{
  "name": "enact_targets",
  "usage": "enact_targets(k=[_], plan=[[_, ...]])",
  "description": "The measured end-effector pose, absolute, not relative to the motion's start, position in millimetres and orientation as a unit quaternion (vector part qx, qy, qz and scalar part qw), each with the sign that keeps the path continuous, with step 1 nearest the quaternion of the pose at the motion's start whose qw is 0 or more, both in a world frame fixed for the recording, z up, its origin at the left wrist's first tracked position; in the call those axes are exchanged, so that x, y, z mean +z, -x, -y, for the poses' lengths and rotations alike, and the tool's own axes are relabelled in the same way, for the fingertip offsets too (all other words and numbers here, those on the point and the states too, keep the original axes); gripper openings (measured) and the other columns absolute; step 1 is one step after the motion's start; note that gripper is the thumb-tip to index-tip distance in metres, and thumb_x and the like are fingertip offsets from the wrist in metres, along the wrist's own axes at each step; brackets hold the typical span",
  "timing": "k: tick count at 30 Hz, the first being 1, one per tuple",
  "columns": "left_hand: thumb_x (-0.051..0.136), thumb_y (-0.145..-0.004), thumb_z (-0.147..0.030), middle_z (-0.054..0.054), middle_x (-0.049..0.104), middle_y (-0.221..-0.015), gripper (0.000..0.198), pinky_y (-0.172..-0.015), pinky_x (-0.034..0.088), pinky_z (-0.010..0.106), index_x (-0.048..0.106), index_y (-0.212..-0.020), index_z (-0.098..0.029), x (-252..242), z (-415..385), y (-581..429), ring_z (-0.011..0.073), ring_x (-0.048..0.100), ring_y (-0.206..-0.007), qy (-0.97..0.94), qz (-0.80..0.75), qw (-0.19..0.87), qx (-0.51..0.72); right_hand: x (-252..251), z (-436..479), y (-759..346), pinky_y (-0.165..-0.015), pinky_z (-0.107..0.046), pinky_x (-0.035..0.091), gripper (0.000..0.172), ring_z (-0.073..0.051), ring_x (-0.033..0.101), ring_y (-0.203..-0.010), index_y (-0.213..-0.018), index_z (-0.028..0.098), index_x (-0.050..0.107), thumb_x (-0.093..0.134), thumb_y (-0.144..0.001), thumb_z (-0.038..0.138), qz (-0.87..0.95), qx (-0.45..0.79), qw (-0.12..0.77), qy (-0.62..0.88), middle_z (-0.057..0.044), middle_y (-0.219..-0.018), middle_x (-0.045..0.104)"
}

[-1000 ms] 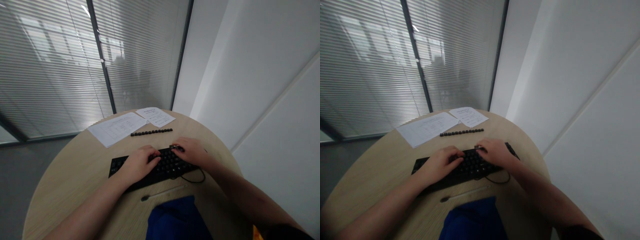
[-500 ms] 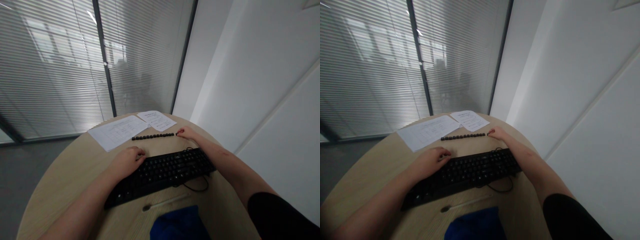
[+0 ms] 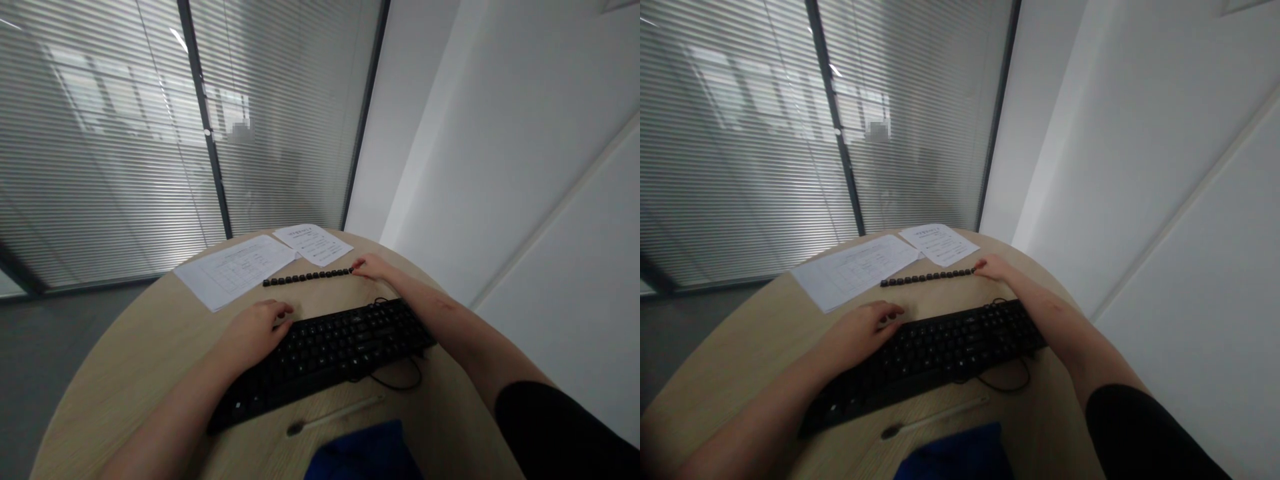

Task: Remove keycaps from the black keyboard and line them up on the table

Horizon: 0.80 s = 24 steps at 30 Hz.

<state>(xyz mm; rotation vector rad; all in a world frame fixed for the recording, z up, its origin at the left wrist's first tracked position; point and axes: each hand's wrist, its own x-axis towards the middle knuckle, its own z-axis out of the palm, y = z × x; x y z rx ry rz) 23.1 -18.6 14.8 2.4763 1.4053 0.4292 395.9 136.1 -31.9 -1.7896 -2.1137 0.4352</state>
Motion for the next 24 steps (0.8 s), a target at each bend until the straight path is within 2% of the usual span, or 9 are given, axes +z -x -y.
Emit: enact_targets(k=[10,20,24], plan=[[0.049,-0.087,-0.035,0.011,0.071,-0.111,0.036,-0.089,0.048,0.038,0.070,-0.111,-0.020,10.3,15.4,-21.4,0.0264,0.065,-0.099,-0.859,-0.468,0.134,0.159,-30.0,-137.0,-396.8,-0.057,-0.019,0.048,0.022,-0.010,0.062,-0.059,-0.097,0.017,0.075,0.073,-0.078,0.028,0.750,0.156,0.154,0.624,-0.004,-0.091,0.075],[0.048,-0.087,-0.037,0.008,0.073,-0.101,0.032,-0.082,0.048,0.035,0.073,-0.101,-0.023,9.4,13.6,-19.3,0.0244,0.065,-0.089,-0.865,-0.445,0.148,0.180,-27.9,-137.0,-395.1,-0.062,-0.021,0.050,0.022,-0.011,0.063,-0.062,-0.095,0.017,0.076,0.075,-0.076,0.028,0.742,0.160,0.163,0.631,-0.004,-0.090,0.075],[0.048,-0.087,-0.038,0.009,0.073,-0.103,0.033,-0.082,0.048,0.035,0.073,-0.102,-0.022,10.1,13.6,-19.6,0.0244,0.066,-0.089,-0.861,-0.455,0.147,0.173,-21.7,-133.1,-392.6,-0.063,-0.022,0.051,0.027,-0.011,0.063,-0.059,-0.097,0.017,0.075,0.078,-0.071,0.022,0.731,0.165,0.180,0.637,-0.004,-0.090,0.075]])
